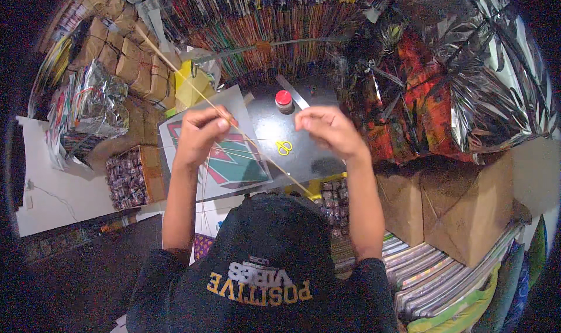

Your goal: The person assembles a kite frame by hand, aligning two long wooden sticks into a cross shape and securing the intersection with a yellow rubber band. The person repeatedly adjusts the sticks and tightens the band to stabilize the structure.

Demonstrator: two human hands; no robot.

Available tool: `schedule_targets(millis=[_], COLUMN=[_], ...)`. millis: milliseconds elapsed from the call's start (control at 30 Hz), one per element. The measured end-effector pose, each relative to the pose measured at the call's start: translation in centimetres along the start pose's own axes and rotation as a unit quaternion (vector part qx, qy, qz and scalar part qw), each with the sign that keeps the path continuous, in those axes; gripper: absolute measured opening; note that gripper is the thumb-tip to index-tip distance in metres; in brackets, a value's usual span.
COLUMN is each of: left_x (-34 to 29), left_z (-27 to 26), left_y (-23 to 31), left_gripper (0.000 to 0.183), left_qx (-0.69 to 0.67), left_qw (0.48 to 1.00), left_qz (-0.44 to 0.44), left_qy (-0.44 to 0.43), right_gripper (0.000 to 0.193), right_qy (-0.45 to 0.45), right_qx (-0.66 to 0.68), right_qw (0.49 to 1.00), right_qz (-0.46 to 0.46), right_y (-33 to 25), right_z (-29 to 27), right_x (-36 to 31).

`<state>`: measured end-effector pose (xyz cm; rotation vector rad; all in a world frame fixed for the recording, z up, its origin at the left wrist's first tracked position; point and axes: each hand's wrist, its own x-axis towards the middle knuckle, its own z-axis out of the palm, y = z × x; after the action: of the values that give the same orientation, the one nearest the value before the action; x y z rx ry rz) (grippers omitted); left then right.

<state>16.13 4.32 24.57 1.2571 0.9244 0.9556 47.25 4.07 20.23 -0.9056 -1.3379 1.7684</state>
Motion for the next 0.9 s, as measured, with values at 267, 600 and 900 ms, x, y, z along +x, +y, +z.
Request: schedule_targets(millis=[267,600,900], left_x=[1.9,2.3,-0.1], left_z=[0.2,0.6,0.7], left_y=[-1.4,-4.1,-2.2], left_gripper=[0.016,0.015,0.017], left_qx=[-0.227,0.099,0.142], left_qw=[0.971,0.987,0.982], left_qz=[0.009,0.028,0.057], left_qy=[0.080,0.127,-0.110], right_gripper=[0.030,0.023,0.021], right_qy=[-0.188,-0.106,0.074], right_qx=[0.286,0.066,-0.116], right_qw=[0.937,0.992,0.987], right_qz=[0.076,-0.028,-0.080], right_y=[5.6,2.0,-4.7], right_z=[3.6,8.9,1.3], right_x=[0.3,-0.3,-0.9])
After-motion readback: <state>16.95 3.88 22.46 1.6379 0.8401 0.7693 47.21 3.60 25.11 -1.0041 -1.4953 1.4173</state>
